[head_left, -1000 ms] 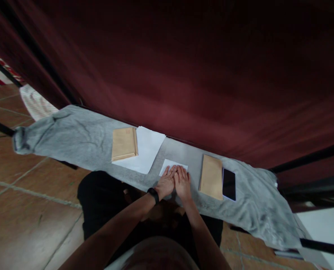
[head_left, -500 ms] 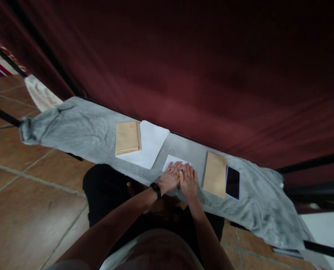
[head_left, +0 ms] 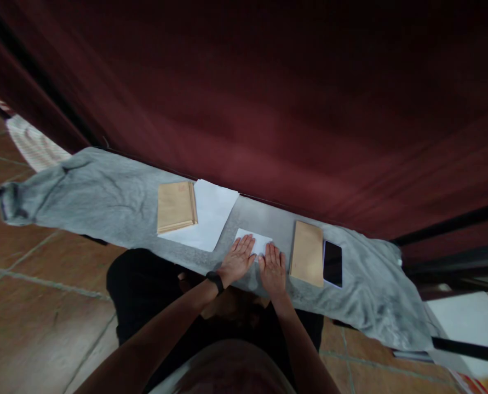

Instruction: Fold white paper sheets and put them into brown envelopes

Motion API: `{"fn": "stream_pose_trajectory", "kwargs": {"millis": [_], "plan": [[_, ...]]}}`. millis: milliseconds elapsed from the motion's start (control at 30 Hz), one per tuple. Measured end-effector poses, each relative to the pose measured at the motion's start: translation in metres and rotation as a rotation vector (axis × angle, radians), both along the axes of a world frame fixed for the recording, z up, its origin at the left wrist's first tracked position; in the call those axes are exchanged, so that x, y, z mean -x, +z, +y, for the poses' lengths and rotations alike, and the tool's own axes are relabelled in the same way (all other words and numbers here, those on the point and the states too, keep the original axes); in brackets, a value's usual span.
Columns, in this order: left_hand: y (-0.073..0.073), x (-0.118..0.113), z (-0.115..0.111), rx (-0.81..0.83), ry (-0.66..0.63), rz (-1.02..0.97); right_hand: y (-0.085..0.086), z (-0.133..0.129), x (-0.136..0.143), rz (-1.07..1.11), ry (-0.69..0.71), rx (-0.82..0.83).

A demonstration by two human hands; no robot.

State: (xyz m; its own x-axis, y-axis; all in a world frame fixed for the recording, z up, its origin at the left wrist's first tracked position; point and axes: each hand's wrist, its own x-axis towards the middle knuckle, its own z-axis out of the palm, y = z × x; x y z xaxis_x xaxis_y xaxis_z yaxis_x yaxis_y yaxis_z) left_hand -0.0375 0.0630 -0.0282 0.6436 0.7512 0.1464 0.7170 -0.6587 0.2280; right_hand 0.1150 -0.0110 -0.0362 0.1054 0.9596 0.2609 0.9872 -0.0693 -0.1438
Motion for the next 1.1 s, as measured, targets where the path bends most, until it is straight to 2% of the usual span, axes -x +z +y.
{"fn": "stream_pose_trajectory", "kwargs": {"millis": [467, 600, 800, 1000, 1100], "plan": [[0.009, 0.019, 0.008, -0.004, 0.188, -0.027, 0.000, -0.001, -0.002, 0.025, -0.024, -0.010], [0.008, 0.020, 0.008, -0.016, 0.213, -0.009, -0.001, -0.004, -0.003, 0.022, -0.038, -0.022], [0.005, 0.020, 0.006, -0.015, 0.319, -0.005, -0.001, -0.007, -0.004, 0.009, -0.051, -0.045], [0.010, 0.016, 0.001, -0.050, 0.331, -0.029, 0.001, -0.007, -0.003, 0.025, -0.068, -0.038], [0.012, 0.002, -0.004, -0.067, 0.236, -0.034, 0.001, -0.007, -0.002, 0.025, -0.072, -0.033]]}}
